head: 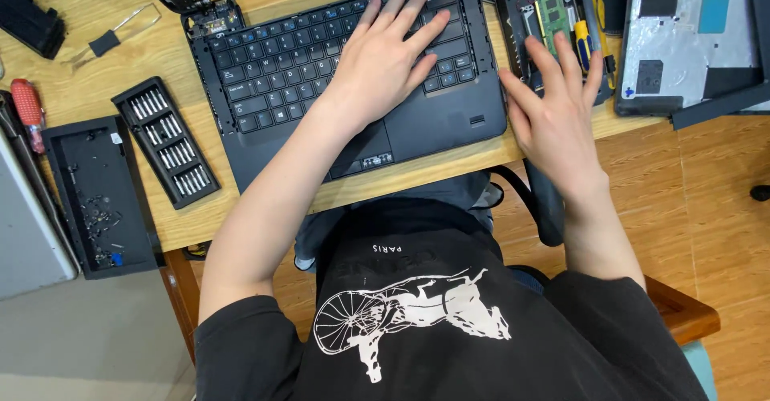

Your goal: Repair and reassemble internal components of a Dell laptop including keyboard and internal panels.

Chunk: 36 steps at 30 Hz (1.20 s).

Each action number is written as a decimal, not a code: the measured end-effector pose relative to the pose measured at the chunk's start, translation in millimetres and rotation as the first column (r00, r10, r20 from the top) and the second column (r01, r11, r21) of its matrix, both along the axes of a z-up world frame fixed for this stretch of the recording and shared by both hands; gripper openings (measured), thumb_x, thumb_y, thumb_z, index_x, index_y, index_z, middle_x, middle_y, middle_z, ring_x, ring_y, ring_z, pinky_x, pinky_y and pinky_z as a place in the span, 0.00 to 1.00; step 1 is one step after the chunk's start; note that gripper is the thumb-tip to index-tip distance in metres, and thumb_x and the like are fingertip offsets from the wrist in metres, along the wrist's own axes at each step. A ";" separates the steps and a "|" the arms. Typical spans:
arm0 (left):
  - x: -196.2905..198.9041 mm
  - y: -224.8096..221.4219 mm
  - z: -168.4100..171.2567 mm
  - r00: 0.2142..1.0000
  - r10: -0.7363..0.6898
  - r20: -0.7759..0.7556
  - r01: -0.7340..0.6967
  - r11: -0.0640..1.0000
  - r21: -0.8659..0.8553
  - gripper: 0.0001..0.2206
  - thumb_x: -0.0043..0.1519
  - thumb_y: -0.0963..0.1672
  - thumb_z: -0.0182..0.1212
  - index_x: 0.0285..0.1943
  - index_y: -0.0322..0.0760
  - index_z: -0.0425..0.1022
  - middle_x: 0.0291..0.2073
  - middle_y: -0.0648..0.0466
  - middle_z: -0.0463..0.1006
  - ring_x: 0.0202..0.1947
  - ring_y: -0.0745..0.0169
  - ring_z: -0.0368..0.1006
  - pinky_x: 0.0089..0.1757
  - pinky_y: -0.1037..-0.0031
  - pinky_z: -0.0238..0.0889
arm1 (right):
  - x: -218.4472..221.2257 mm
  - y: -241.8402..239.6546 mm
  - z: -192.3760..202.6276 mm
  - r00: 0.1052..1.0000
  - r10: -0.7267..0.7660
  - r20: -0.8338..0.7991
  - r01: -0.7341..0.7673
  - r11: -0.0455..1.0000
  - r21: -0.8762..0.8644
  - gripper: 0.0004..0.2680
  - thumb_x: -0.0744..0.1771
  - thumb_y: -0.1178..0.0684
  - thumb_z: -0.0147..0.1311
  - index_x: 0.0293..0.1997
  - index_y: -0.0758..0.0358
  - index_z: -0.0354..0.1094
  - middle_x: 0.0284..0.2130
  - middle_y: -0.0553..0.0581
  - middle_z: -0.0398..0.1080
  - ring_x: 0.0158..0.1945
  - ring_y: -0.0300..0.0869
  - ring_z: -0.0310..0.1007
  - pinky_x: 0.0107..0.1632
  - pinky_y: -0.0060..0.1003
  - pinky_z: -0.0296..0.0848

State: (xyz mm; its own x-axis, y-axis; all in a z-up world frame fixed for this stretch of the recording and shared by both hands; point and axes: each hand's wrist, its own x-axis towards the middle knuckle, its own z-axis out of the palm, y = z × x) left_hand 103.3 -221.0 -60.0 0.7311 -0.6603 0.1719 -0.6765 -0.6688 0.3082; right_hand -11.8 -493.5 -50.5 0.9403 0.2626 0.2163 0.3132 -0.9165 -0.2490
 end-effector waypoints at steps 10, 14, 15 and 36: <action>-3.1 1.3 -4.0 0.995 0.028 0.099 -0.029 1.000 0.003 0.23 0.73 0.50 0.55 0.77 0.49 0.63 0.76 0.45 0.56 0.76 0.43 0.49 0.70 0.50 0.43 | -39.9 -9.3 5.9 0.999 0.046 0.010 -0.045 0.992 -0.120 0.14 0.70 0.55 0.61 0.64 0.58 0.75 0.72 0.62 0.59 0.80 0.57 0.48 0.77 0.71 0.37; -4.0 -2.7 -4.1 0.992 0.033 0.120 -0.033 0.999 -0.005 0.23 0.72 0.50 0.55 0.77 0.49 0.64 0.76 0.45 0.56 0.76 0.43 0.50 0.70 0.50 0.43 | -47.7 -9.0 -6.8 0.996 -0.038 0.079 0.039 0.999 -0.007 0.11 0.70 0.51 0.65 0.57 0.61 0.76 0.69 0.59 0.63 0.78 0.55 0.52 0.78 0.70 0.41; -5.5 -4.8 -3.6 0.991 0.036 0.132 -0.035 0.999 -0.006 0.23 0.72 0.50 0.55 0.77 0.49 0.64 0.76 0.45 0.56 0.76 0.43 0.50 0.70 0.50 0.43 | -48.2 -5.0 -3.8 0.995 -0.035 0.091 0.036 0.999 -0.007 0.11 0.70 0.51 0.65 0.57 0.61 0.76 0.69 0.59 0.63 0.78 0.55 0.52 0.78 0.70 0.41; -106.7 -50.8 17.4 0.982 -0.134 0.133 0.156 0.974 -0.165 0.22 0.63 0.45 0.64 0.67 0.39 0.70 0.69 0.45 0.65 0.73 0.47 0.58 0.69 0.50 0.50 | -52.6 8.1 7.1 0.895 -0.316 0.316 0.297 0.949 0.109 0.06 0.65 0.55 0.68 0.36 0.61 0.72 0.63 0.59 0.66 0.73 0.55 0.55 0.69 0.55 0.50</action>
State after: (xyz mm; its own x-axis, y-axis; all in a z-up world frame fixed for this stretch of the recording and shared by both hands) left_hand -3.4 -271.8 -42.7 0.5967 -0.7100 0.3740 -0.8015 -0.5042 0.3216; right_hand -64.4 -485.4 -43.4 0.8471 -0.0489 0.5292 0.0914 -0.9676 -0.2356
